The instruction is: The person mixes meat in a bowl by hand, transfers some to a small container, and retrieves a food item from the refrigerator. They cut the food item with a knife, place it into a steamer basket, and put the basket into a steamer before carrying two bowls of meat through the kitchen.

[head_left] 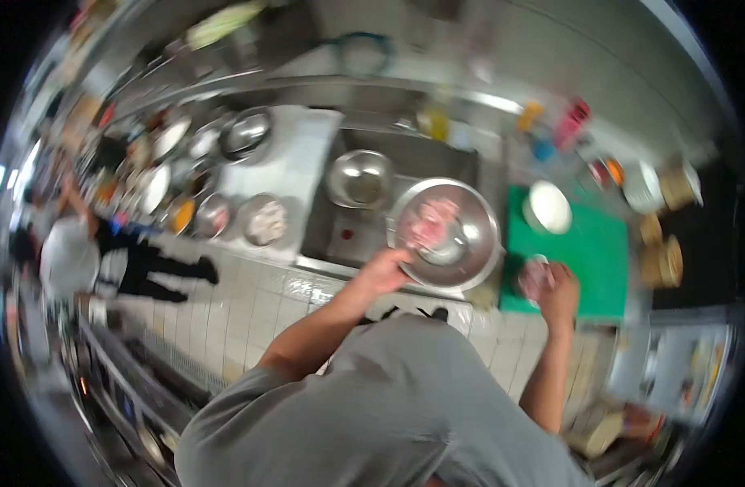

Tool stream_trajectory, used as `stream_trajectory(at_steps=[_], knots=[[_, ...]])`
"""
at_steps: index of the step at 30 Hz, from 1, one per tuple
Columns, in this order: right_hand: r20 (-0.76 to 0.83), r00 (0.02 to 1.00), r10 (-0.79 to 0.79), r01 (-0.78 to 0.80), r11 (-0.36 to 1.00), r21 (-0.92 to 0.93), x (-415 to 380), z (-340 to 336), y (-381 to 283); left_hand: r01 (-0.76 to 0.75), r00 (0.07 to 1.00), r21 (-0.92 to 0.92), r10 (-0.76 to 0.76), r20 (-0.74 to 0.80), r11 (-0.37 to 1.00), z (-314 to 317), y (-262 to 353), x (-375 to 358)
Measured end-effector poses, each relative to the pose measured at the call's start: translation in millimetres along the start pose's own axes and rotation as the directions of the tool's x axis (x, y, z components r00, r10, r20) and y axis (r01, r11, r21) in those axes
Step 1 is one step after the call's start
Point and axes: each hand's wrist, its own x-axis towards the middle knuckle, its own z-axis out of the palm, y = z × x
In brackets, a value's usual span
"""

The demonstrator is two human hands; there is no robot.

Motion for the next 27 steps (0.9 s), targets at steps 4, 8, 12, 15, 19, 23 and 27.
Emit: stream_trajectory(at_steps=[4,8,12,15,19,23,27], knots=[[-0.058,0.994,-0.094,0.103,0.978,0.18,38,37,-63,-0.12,0.985,0.024,0.122,-0.122,0.993,7,1,-24],[0.127,0.838,-0.53,0.518,0.847,0.116,63,106,-162,-0.229,0.941,0.097,0.245,-0.232,0.969,37,6,-58],[0.321,0.824,-0.466,0.474,0.879,0.059,57,180,-245,-0.251,0.959,-0.094,0.234,-0.163,0.963,-43,-13,-76],[0.483,0.633,-0.605,0.628,0.766,0.136,35,212,-314,-0.432,0.878,-0.097,0.393,-0.271,0.897,-54,-1,-139],[0.497,0.488,-0.718,0.696,0.663,0.276,5,259,-439,-0.591,0.704,0.042,0.54,-0.462,0.806,-88,58,-232],[0.292,0.275,-0.916,0.738,0.396,0.546,-5,309,-548,-0.697,0.632,-0.029,0.595,-0.496,0.716,-113,90,-345],[0.435,0.533,-0.726,0.102,0.565,0.819,-7,364,-650,-0.794,0.535,-0.008,0.693,-0.483,0.608,-160,98,-443]])
